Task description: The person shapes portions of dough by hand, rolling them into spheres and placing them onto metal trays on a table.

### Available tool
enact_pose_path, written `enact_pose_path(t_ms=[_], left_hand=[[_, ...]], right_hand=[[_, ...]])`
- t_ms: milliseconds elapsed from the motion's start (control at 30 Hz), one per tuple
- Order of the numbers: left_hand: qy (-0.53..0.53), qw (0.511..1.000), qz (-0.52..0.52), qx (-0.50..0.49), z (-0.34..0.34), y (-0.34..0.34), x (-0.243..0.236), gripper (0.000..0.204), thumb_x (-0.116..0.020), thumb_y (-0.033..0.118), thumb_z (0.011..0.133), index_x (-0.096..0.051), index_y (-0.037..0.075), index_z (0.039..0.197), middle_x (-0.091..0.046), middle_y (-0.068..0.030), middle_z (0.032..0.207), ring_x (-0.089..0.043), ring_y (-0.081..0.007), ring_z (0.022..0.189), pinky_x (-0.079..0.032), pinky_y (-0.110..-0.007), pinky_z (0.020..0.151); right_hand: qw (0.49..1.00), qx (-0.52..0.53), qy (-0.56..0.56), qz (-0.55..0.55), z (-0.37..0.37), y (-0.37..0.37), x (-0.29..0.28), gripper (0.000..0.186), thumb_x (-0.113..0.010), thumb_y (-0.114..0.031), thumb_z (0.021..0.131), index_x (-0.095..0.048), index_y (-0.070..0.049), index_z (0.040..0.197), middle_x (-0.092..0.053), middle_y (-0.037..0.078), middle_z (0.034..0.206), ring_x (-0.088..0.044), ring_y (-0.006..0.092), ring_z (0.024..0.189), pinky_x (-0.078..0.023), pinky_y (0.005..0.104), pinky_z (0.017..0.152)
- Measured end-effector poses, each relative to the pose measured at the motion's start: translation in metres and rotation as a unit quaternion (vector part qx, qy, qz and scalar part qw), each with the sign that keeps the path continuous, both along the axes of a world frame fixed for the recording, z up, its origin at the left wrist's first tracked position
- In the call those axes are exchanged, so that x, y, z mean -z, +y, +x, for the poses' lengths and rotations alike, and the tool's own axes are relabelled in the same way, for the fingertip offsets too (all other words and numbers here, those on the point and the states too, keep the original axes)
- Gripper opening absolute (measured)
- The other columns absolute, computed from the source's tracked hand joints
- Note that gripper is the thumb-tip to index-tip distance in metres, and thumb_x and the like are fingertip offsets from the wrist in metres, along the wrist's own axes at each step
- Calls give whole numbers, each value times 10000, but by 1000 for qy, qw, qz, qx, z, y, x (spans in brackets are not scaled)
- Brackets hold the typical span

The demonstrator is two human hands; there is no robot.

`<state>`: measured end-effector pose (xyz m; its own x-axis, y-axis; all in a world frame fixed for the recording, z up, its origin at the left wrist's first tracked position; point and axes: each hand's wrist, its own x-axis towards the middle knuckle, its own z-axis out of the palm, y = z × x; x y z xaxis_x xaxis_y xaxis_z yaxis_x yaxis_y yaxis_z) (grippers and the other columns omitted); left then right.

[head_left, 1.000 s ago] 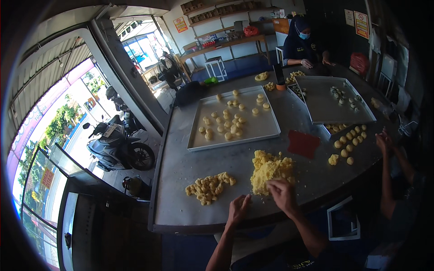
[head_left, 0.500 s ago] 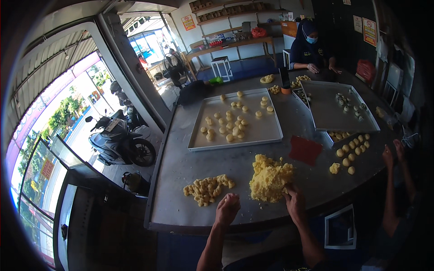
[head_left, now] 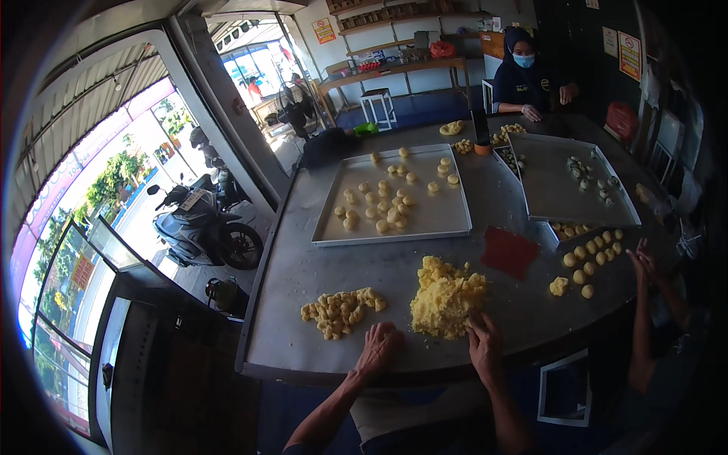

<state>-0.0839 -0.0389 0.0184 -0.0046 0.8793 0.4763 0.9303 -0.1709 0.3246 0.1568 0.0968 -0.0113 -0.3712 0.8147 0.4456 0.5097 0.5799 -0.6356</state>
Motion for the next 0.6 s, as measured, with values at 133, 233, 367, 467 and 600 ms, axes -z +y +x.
enact_pose_path(t_ms=[133, 233, 367, 467, 600], left_hand=[[-97, 992, -43, -70, -26, -12, 23, 256, -577, 201, 955, -559, 40, 1153, -650, -164, 1075, -610, -362, 994, -470, -429, 872], [-163, 972, -40, -166, -18, -14, 21, 234, -576, 188, 952, -576, 31, 1126, -661, -173, 1098, -630, -349, 997, -495, -436, 828], [-139, 970, -41, -193, -23, -16, 24, 184, -535, 187, 961, -546, 27, 1052, -658, -188, 1015, -639, -365, 911, -487, -461, 781], [-110, 971, -57, -202, -37, 17, -2, 178, -499, 209, 958, -510, 44, 1024, -632, -184, 979, -611, -377, 900, -446, -487, 776], [-6, 974, 0, -225, -32, 65, 12, 172, -514, 216, 922, -523, 70, 1012, -587, -162, 980, -557, -365, 936, -402, -481, 795]], right_hand=[[999, -5, -24, 45, -1, -4, -6, 389, -619, -96, 927, -598, -72, 1315, -569, 232, 1251, -565, 415, 1119, -472, 445, 944], [999, -31, 2, -29, 3, 2, 9, 464, -596, -109, 937, -499, -97, 1391, -567, 232, 1223, -548, 427, 1121, -443, 468, 963], [998, -35, -26, 44, 1, 3, 14, 449, -588, -116, 941, -461, -86, 1371, -524, 219, 1247, -509, 400, 1159, -416, 458, 978], [996, -24, -66, 62, 5, 17, 20, 430, -587, -122, 944, -469, -67, 1354, -480, 208, 1292, -474, 386, 1197, -406, 446, 992], [995, -43, 25, -86, 11, 57, 63, 404, -586, -98, 937, -517, -39, 1330, -454, 209, 1318, -463, 389, 1213, -415, 439, 993]])
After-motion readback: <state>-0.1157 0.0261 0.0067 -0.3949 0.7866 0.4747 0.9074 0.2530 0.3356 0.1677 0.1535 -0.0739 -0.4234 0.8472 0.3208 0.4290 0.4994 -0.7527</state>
